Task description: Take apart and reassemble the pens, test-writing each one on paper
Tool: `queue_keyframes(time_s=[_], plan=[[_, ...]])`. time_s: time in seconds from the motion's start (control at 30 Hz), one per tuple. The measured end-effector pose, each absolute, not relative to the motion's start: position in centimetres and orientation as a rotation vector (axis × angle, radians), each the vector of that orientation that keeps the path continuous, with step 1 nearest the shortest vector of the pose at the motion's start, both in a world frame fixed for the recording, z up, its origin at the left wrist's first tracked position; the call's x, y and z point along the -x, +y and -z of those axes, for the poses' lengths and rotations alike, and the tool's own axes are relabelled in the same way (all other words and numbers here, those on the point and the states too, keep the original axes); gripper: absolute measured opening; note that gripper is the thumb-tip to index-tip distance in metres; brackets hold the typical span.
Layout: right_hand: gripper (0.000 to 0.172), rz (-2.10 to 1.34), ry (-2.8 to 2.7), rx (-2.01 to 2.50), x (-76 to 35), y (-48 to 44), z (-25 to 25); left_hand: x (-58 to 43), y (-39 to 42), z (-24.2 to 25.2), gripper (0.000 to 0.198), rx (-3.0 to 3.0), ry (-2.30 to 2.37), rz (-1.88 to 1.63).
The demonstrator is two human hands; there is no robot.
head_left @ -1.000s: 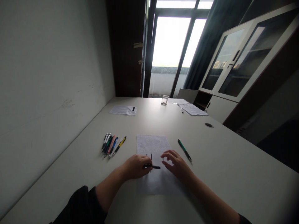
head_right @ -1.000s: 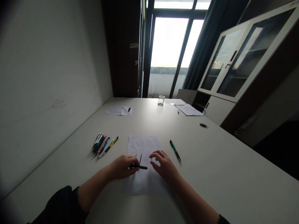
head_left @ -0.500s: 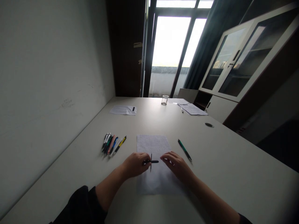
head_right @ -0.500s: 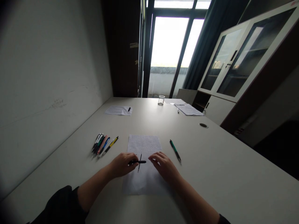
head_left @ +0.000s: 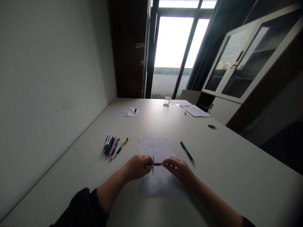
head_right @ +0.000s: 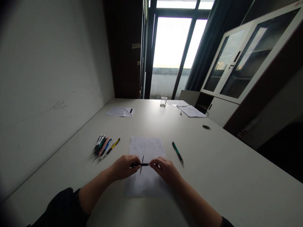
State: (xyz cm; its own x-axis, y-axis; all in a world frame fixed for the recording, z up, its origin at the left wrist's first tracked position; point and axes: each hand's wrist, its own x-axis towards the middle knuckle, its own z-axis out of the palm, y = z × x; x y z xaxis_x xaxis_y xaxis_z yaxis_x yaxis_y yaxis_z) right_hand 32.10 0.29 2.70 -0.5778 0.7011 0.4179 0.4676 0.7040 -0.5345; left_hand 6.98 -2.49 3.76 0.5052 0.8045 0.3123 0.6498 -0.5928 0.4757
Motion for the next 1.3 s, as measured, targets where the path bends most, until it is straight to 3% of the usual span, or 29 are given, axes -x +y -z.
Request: queue_keyframes(time_s=[0.9,1.3], plan=[[0.015,-0.568,-2.242,0.929,-32.27,0.05,-2.99,-6.91,-2.39,-3.24,0.009,-2.454,1.201,-0.772],[0.008,-0.762,-2.309,0.934,-32.08,0.09,-2.59,-6.89,-2.68,-3.84,0.011,-2.488,1.101,-0.717]])
